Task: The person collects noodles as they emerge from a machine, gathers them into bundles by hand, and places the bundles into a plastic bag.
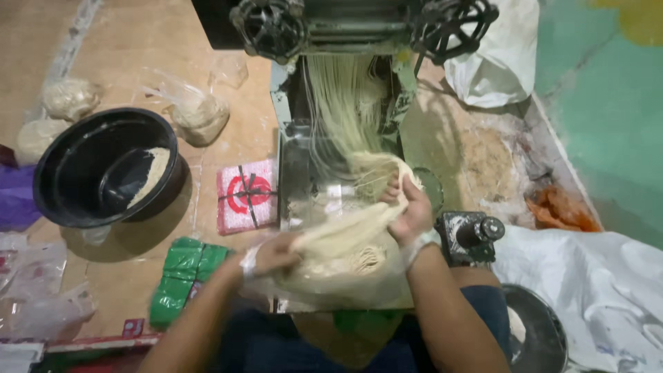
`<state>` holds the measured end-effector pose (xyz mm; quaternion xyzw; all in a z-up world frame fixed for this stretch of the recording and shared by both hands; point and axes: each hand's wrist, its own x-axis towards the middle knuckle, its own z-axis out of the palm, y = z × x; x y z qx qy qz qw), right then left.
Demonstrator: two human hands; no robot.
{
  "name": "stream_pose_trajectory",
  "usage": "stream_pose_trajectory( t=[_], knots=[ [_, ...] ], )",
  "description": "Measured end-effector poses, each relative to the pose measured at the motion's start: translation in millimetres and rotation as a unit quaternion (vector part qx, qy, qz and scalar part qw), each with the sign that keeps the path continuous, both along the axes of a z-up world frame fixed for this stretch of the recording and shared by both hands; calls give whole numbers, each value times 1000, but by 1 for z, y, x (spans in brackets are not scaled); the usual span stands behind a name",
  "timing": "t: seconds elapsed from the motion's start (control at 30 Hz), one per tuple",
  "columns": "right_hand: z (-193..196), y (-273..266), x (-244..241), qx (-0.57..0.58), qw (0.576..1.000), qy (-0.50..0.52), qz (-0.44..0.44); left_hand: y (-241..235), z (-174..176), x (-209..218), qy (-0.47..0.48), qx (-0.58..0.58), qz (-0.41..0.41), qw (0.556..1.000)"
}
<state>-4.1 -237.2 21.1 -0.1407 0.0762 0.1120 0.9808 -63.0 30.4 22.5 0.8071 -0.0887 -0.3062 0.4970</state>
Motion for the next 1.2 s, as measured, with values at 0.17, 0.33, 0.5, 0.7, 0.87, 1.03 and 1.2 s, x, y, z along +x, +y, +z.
stream_pose_trajectory(
  t=[0.17,0.33,0.5,0.7,0.87,1.03,1.2],
  knots=[
    [-7,48,-16,-223,975,8,22,-30,24,21,-83,131,-75,985],
    [25,63,-49,-279,952,-95,75,-97,-1,42,139,-477,81,864],
    [20,29,-64,-533,817,-178,129,-93,27,92,132,-606,194,760],
    [-126,-69,-63,-839,335,-416,105,-51,-37,127,86,-554,430,707],
    [-149,-71,-52,-819,301,-393,291,-32,24,55,24,-227,-12,974],
    [-43,-24,-42,-778,397,-321,365,-29,-3,62,-158,320,-203,912],
    [44,8,-56,-471,773,-355,232,-57,50,47,-158,341,-197,906]
  ],
)
